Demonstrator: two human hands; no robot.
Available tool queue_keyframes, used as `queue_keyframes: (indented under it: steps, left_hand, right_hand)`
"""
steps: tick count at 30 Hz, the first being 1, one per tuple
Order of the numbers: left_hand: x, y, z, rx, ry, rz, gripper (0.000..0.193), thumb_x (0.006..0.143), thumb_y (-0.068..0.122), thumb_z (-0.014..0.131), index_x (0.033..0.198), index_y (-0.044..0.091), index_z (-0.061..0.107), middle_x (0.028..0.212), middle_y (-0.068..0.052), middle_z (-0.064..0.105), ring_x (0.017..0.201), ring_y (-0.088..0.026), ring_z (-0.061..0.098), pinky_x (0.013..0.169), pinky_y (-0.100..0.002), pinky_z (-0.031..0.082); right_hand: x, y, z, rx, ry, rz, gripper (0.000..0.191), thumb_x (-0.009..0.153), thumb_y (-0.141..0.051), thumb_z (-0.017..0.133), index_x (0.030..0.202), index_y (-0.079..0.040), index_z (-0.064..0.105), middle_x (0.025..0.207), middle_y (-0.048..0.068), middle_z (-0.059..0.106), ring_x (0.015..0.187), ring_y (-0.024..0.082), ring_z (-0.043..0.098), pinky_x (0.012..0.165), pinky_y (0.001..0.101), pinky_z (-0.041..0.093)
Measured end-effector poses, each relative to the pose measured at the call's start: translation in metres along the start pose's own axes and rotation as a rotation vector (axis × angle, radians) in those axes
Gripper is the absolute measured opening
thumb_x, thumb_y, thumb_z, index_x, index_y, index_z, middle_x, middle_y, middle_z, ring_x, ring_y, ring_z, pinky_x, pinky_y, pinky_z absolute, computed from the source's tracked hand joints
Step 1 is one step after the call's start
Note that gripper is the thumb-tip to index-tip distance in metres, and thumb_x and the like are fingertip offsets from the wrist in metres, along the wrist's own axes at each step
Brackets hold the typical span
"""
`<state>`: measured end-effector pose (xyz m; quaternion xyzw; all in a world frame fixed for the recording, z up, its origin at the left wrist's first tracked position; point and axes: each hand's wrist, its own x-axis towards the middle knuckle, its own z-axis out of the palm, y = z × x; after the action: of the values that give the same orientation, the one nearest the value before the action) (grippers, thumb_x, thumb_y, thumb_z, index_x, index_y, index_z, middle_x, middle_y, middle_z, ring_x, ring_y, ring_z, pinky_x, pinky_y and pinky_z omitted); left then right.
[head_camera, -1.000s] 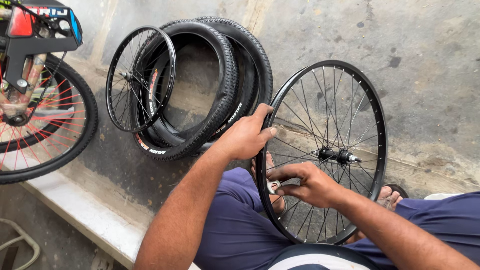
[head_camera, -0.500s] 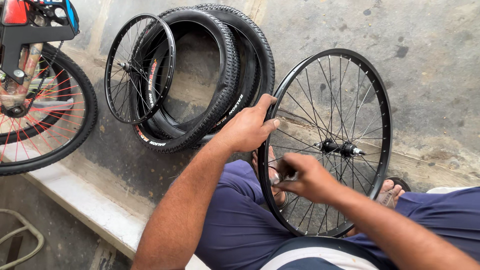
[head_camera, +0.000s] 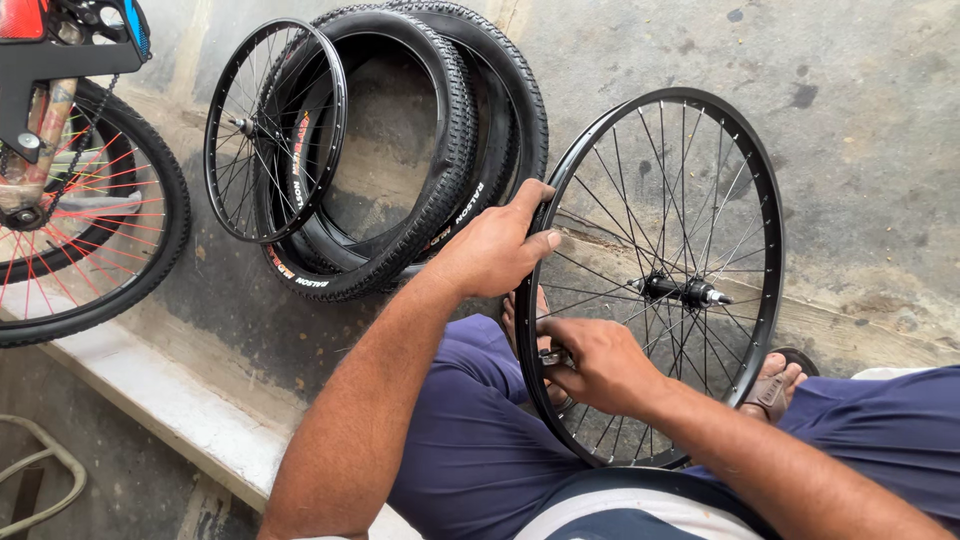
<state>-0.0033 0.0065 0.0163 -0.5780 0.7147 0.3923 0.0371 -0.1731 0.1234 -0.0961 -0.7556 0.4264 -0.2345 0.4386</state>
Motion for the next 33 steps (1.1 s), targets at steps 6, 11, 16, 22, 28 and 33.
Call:
queue_keyframes:
  steps: [6,11,16,22,28,33]
  left_hand:
    - [-0.001,0.000,0.000,0.007,0.000,-0.002,0.050,0.097,0.032,0.059,0.140,0.012,0.042,0.106,-0.023,0.074,0.105,-0.040,0.071,0.090,-0.050,0.052]
    - [0.000,0.002,-0.001,0.001,-0.008,-0.003,0.051,0.097,0.032,0.059,0.141,0.012,0.041,0.104,-0.023,0.074,0.104,-0.040,0.072,0.090,-0.050,0.052]
    - [0.000,0.000,0.000,0.018,0.006,0.010,0.051,0.098,0.033,0.060,0.141,0.012,0.041,0.106,-0.025,0.073,0.107,-0.042,0.070,0.091,-0.050,0.051]
    - [0.001,0.000,0.000,0.019,0.008,0.031,0.051,0.098,0.032,0.060,0.141,0.011,0.041,0.105,-0.025,0.073,0.105,-0.042,0.070,0.090,-0.050,0.052]
    - [0.001,0.000,0.000,0.002,-0.004,-0.008,0.051,0.098,0.033,0.059,0.141,0.013,0.041,0.103,-0.023,0.074,0.102,-0.040,0.072,0.088,-0.050,0.052]
    - [0.002,-0.001,0.001,0.042,0.017,0.029,0.050,0.098,0.032,0.060,0.139,0.012,0.041,0.108,-0.024,0.072,0.106,-0.043,0.068,0.088,-0.052,0.050]
  right_hand:
    - [-0.001,0.001,-0.007,0.563,-0.075,-0.091,0.018,0.083,-0.019,0.083,0.097,-0.009,0.077,0.095,0.007,0.073,0.091,0.027,0.075,0.082,0.0370,0.059]
    - [0.000,-0.001,0.000,0.059,0.024,0.050,0.043,0.070,-0.017,0.087,0.107,-0.005,0.070,0.094,0.008,0.071,0.089,0.029,0.070,0.080,0.0391,0.054]
    - [-0.004,0.004,-0.002,0.417,-0.008,-0.095,0.032,0.081,-0.014,0.083,0.109,-0.007,0.071,0.094,0.008,0.068,0.090,0.025,0.072,0.082,0.0351,0.056]
    - [0.001,-0.002,0.003,0.077,-0.084,0.217,0.039,0.074,-0.023,0.086,0.107,-0.008,0.070,0.088,0.006,0.071,0.084,0.024,0.071,0.078,0.0386,0.056]
    - [-0.003,0.008,-0.003,0.399,-0.015,-0.103,0.029,0.086,-0.020,0.079,0.109,-0.006,0.071,0.095,0.006,0.067,0.090,0.023,0.069,0.079,0.0378,0.055]
    - [-0.004,0.015,0.001,0.298,-0.049,0.183,0.029,0.074,-0.024,0.085,0.092,-0.007,0.069,0.084,0.002,0.071,0.076,0.022,0.072,0.061,0.0392,0.056]
